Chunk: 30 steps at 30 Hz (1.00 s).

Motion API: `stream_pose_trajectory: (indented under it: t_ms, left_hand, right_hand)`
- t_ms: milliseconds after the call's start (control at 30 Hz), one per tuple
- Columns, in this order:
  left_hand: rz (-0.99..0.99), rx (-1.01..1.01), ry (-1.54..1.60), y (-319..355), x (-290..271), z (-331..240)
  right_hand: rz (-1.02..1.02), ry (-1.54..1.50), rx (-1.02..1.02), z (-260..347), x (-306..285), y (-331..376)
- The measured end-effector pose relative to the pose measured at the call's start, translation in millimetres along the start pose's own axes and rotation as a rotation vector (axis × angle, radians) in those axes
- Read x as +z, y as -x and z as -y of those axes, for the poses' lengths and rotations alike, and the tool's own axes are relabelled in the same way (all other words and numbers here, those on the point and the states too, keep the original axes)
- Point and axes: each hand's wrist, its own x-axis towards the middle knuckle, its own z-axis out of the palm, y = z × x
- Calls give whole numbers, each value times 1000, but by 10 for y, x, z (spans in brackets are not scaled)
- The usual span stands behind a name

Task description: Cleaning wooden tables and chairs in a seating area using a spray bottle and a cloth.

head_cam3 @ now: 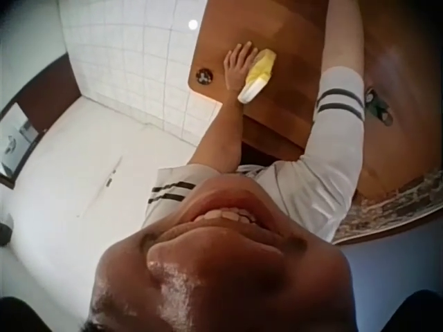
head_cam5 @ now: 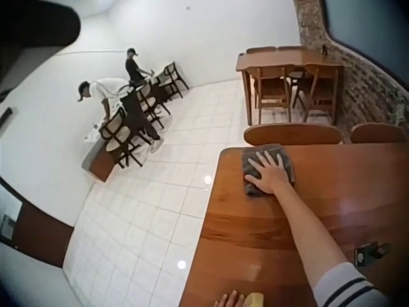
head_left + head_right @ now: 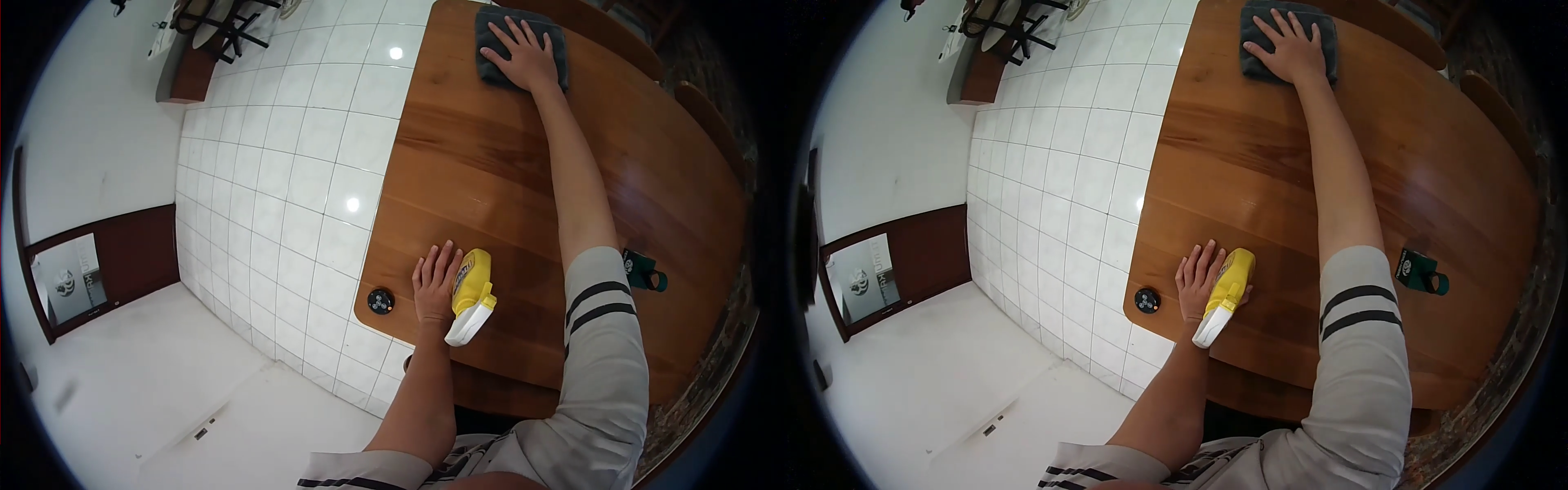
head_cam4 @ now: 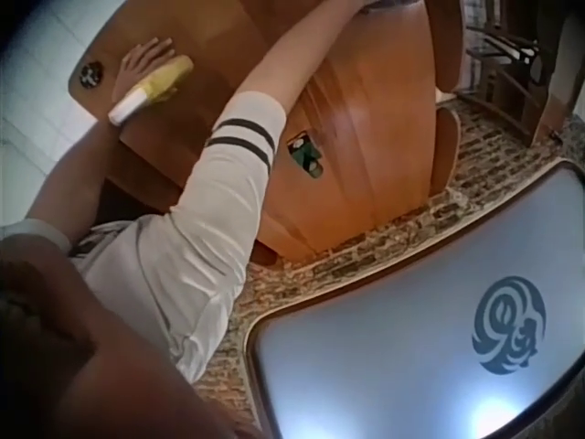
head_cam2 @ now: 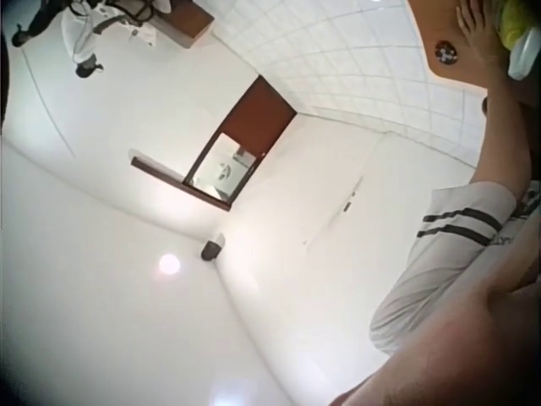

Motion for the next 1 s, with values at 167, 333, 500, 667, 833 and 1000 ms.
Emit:
stream_pose_trajectory:
  t_ms: [167,333,500,667,833,1000]
  left_hand:
    - [-15,11,-1,30,27,9]
    - [-25,11,-1,96,27,49]
    - [77,-53,58,112,-6,-17]
    - [135,-97,144,90,-116,15]
    - [145,-78,-17,71,-54,42]
    - [179,-108,29,83,-70,-14]
  right_hand:
    - [53,-11,68,185,-296,824]
    - [-7,-268,132,425,-1046,2422]
    - [201,-293,247,821,-1625,4381]
    - [227,-340,177,887,-1657,4612]
    - [106,-315,166,788,-1250,3155]
    - [-4,-227,111,718,-671,1645]
